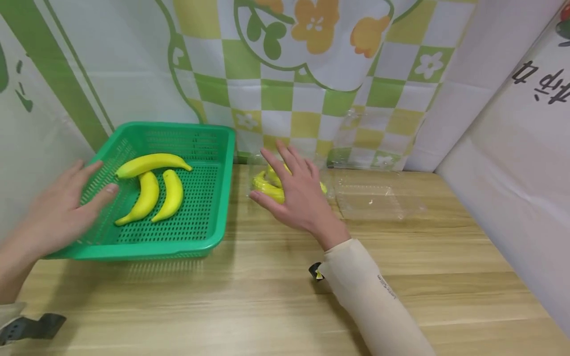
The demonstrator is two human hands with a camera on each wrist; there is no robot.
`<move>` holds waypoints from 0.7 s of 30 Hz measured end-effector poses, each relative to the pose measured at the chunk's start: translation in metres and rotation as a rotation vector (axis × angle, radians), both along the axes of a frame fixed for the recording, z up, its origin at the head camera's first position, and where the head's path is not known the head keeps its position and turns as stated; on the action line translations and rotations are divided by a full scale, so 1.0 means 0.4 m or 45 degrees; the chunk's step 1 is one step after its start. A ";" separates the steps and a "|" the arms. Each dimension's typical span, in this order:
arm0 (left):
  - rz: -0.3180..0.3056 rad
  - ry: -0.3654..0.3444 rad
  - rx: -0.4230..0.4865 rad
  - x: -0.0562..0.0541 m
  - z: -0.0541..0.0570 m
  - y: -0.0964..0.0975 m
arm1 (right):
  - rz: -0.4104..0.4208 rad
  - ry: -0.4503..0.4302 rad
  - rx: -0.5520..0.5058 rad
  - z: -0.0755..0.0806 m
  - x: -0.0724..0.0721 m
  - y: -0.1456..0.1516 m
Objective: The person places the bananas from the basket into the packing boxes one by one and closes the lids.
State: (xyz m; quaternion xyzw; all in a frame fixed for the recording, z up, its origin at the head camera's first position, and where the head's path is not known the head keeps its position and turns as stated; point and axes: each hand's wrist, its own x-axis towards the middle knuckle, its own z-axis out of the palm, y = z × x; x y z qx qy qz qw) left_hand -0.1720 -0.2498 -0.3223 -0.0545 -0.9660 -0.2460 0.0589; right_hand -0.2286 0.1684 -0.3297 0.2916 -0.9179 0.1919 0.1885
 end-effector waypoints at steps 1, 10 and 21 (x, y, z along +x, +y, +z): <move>-0.012 -0.004 0.013 -0.002 0.001 -0.001 | 0.016 -0.019 -0.032 0.003 -0.002 -0.007; -0.057 -0.083 0.134 -0.012 -0.006 -0.051 | 0.132 -0.186 -0.270 0.020 -0.021 -0.044; 0.007 -0.196 0.447 -0.015 -0.050 -0.109 | 0.179 -0.427 -0.533 0.037 -0.021 -0.055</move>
